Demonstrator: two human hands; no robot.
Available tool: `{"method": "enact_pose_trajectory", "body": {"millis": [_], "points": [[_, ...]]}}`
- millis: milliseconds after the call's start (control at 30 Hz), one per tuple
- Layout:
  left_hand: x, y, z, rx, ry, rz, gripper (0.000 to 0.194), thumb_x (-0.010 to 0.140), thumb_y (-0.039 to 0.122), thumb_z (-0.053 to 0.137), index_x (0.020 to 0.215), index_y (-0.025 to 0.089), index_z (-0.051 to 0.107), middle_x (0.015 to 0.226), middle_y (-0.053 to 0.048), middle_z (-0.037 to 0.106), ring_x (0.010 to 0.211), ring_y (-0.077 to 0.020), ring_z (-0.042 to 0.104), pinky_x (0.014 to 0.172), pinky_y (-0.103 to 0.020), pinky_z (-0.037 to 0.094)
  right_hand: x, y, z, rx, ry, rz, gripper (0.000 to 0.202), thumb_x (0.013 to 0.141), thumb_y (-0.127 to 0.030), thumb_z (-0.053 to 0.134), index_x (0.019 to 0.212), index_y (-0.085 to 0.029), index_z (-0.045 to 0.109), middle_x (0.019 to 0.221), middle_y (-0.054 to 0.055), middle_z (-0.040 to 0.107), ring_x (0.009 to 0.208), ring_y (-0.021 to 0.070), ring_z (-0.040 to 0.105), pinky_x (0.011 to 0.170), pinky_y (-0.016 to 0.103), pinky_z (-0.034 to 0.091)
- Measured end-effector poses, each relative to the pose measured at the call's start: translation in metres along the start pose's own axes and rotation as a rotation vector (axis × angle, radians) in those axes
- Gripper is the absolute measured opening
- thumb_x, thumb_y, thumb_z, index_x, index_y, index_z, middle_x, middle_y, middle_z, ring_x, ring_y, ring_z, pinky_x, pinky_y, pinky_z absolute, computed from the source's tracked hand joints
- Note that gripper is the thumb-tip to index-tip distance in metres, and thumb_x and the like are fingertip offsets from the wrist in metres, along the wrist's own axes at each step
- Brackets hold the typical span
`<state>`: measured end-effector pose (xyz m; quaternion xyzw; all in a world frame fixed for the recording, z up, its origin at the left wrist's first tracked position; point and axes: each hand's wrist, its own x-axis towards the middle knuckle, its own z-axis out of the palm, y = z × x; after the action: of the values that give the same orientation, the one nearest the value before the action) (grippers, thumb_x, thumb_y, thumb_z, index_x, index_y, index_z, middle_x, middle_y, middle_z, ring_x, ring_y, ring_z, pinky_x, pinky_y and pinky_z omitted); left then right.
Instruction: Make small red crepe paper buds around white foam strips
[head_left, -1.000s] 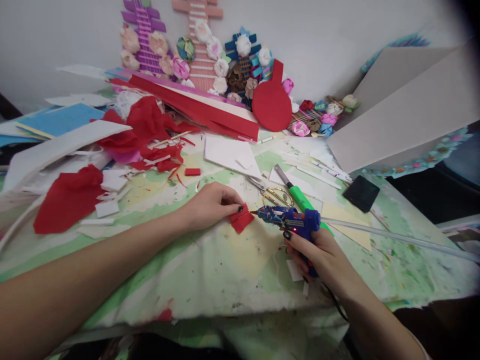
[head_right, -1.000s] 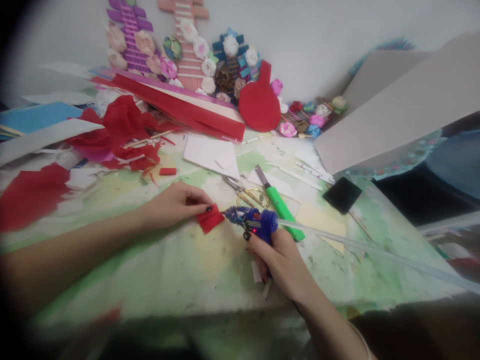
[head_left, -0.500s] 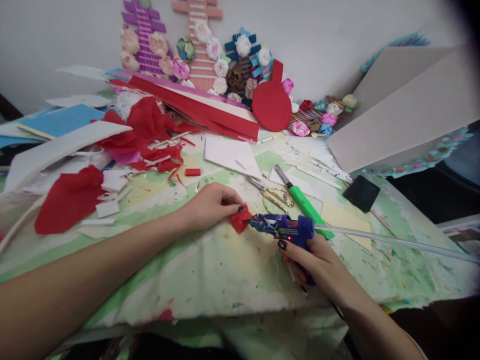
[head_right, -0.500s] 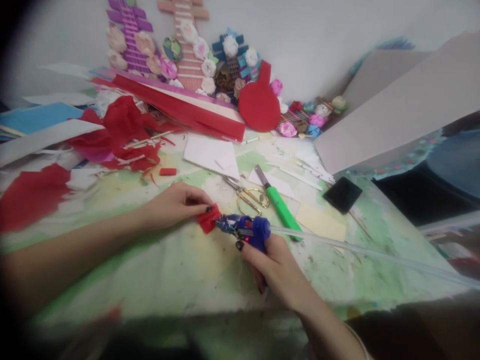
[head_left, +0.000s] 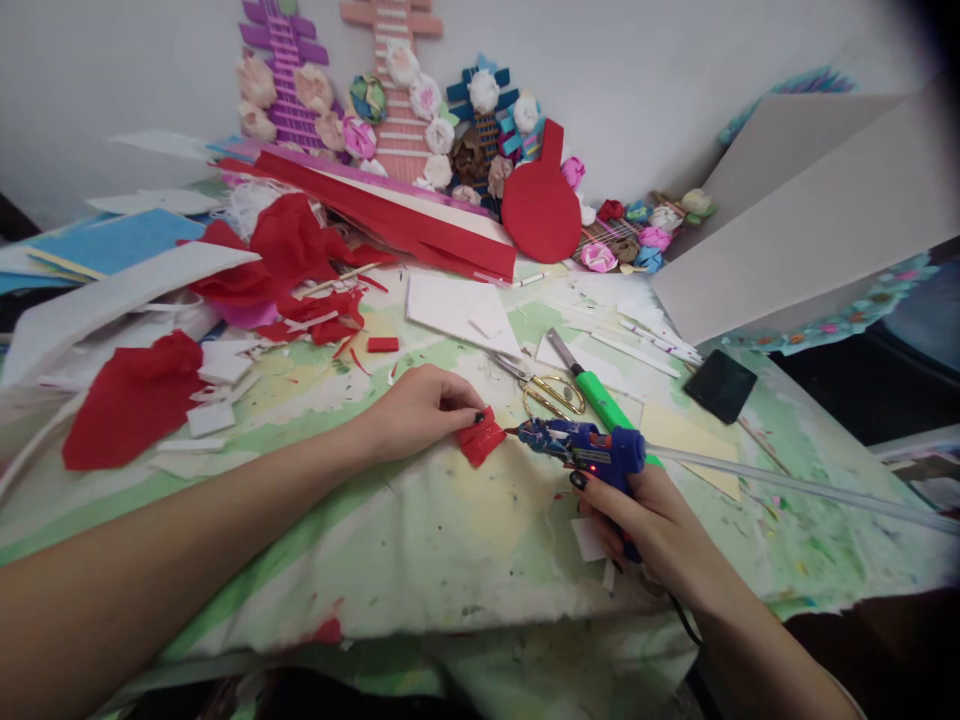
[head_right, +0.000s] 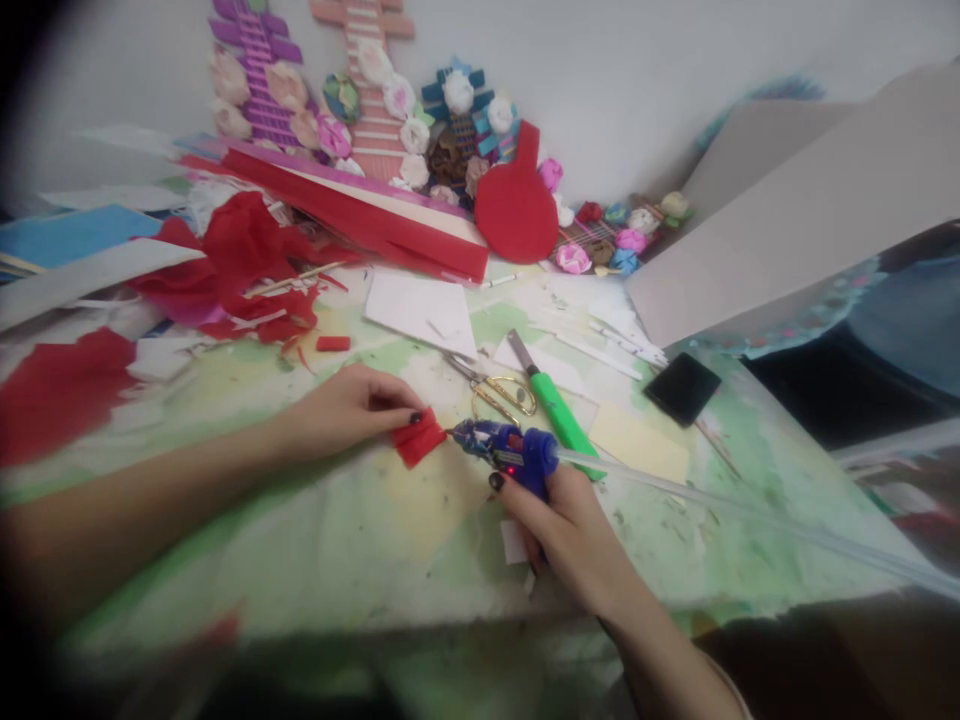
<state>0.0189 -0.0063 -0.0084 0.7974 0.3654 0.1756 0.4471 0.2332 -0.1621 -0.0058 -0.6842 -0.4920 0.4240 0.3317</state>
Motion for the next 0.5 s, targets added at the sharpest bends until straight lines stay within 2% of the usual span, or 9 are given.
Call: {"method": "enact_pose_trajectory", "body": {"millis": [233, 367, 500], "points": [[-0.001, 0.002, 0.001, 0.013, 0.008, -0.01, 0.019, 0.075, 0.024, 0.057, 0.08, 0.015, 0.074, 0.079, -0.003, 0.075, 0.073, -0.0185, 0.067, 0.068, -0.025, 0.048, -0.013, 0.009, -0.008, -0.104, -0.006, -0.07, 0.035, 0.087, -0.05, 0.054, 0.08, -0.017, 0.061, 0.051, -0.002, 0.048, 0.044, 0.0105, 0.042, 0.041, 0.023, 0.031], [-0.001, 0.002, 0.001, 0.014, -0.001, 0.001, 0.02, 0.075, 0.025, 0.057, 0.081, 0.015, 0.074, 0.079, -0.004, 0.075, 0.075, -0.0195, 0.067, 0.069, -0.026, 0.048, -0.014, 0.015, -0.009, -0.221, -0.005, -0.174, 0.031, 0.09, -0.043, 0.052, 0.075, -0.017, 0.06, 0.057, 0.0, 0.053, 0.051, 0.0116, 0.045, 0.044, 0.023, 0.033], [0.0, 0.002, 0.001, 0.013, -0.001, -0.003, 0.02, 0.075, 0.025, 0.057, 0.081, 0.015, 0.074, 0.079, -0.005, 0.075, 0.075, -0.0196, 0.067, 0.069, -0.026, 0.048, -0.012, 0.006, -0.003, -0.266, 0.021, -0.31, 0.02, 0.089, -0.036, 0.053, 0.081, -0.019, 0.061, 0.07, 0.003, 0.06, 0.063, 0.0161, 0.053, 0.054, 0.025, 0.04]]}}
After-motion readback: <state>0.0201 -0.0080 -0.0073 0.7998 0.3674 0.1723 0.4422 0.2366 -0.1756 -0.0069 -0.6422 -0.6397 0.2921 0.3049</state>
